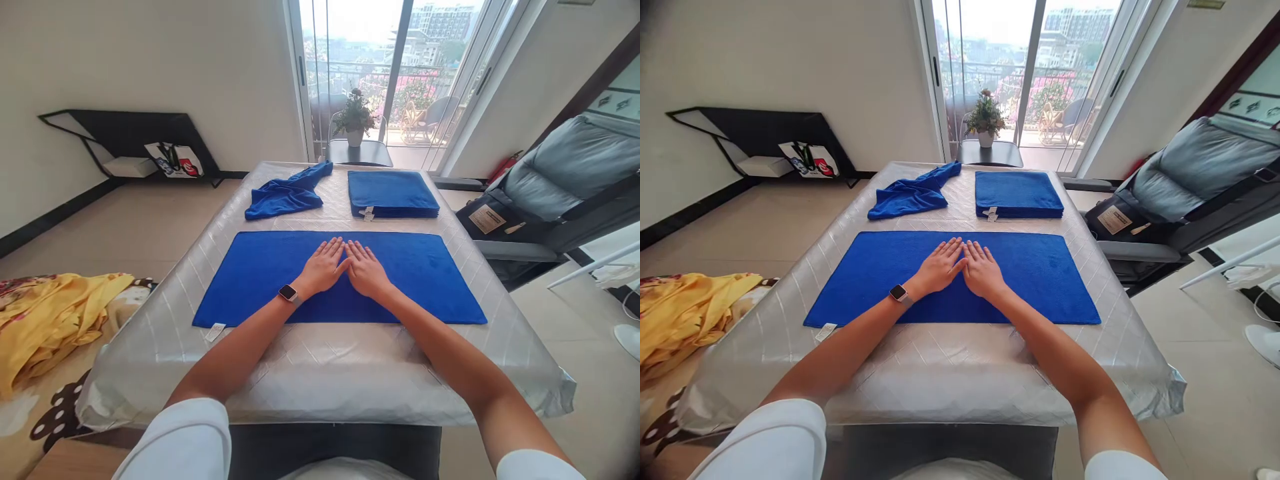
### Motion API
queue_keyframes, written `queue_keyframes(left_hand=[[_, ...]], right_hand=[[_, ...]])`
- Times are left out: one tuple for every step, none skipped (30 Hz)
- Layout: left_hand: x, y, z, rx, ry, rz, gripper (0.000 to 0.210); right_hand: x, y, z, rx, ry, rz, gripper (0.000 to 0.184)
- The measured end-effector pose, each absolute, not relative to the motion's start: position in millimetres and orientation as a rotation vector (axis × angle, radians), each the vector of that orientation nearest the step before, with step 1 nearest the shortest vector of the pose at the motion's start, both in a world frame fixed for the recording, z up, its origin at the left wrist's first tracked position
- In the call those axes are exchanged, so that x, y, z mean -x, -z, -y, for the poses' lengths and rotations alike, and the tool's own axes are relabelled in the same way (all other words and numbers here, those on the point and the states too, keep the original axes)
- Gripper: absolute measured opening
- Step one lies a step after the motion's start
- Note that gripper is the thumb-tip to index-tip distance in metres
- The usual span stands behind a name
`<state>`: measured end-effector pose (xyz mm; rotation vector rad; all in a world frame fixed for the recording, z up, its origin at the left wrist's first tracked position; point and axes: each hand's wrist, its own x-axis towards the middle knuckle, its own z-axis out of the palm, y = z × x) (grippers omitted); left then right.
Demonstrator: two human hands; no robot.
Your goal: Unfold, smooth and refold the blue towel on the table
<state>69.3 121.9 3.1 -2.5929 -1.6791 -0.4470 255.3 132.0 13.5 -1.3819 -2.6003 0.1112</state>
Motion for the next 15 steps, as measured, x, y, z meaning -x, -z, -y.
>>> queue_keyframes(left_hand=[[-76, 2, -119, 2.613, 0.412, 1.676, 0.066], [-79, 6, -117, 2.623, 0.382, 1.690, 0.067], [-80, 10, -117, 2.623, 0.361, 1.712, 0.067], [-79, 12, -117, 2.618, 0.347, 1.733, 0.068], [-77, 14, -118, 2.611, 0.338, 1.748, 0.069], [-75, 15, -119, 2.607, 0.332, 1.757, 0.070], [-74, 15, -120, 2.605, 0.325, 1.763, 0.071], [-73, 15, -121, 2.606, 0.317, 1.765, 0.072], [-73, 15, -121, 2.609, 0.308, 1.769, 0.072], [-73, 14, -122, 2.611, 0.300, 1.774, 0.073], [-74, 13, -122, 2.613, 0.294, 1.779, 0.073], [-75, 12, -121, 2.616, 0.289, 1.785, 0.074], [-76, 11, -121, 2.618, 0.283, 1.793, 0.074], [-77, 10, -121, 2.622, 0.277, 1.800, 0.074], [-78, 9, -120, 2.625, 0.273, 1.806, 0.074]], right_hand=[[-246, -10, -126, 1.378, -0.146, 2.633, 0.064], [-241, -8, -123, 1.396, -0.181, 2.652, 0.065], [-238, -6, -121, 1.424, -0.212, 2.662, 0.066], [-238, -5, -121, 1.449, -0.236, 2.667, 0.066], [-239, -4, -122, 1.468, -0.250, 2.667, 0.067], [-240, -3, -124, 1.482, -0.256, 2.666, 0.067], [-241, -3, -125, 1.488, -0.258, 2.667, 0.068], [-242, -3, -127, 1.491, -0.259, 2.667, 0.068], [-243, -3, -128, 1.496, -0.261, 2.667, 0.068], [-242, -3, -128, 1.500, -0.264, 2.666, 0.068], [-242, -3, -128, 1.504, -0.267, 2.665, 0.068], [-241, -3, -128, 1.504, -0.272, 2.665, 0.068], [-241, -3, -128, 1.501, -0.280, 2.665, 0.068], [-240, -4, -127, 1.500, -0.289, 2.663, 0.068], [-240, -5, -127, 1.502, -0.298, 2.660, 0.069]])
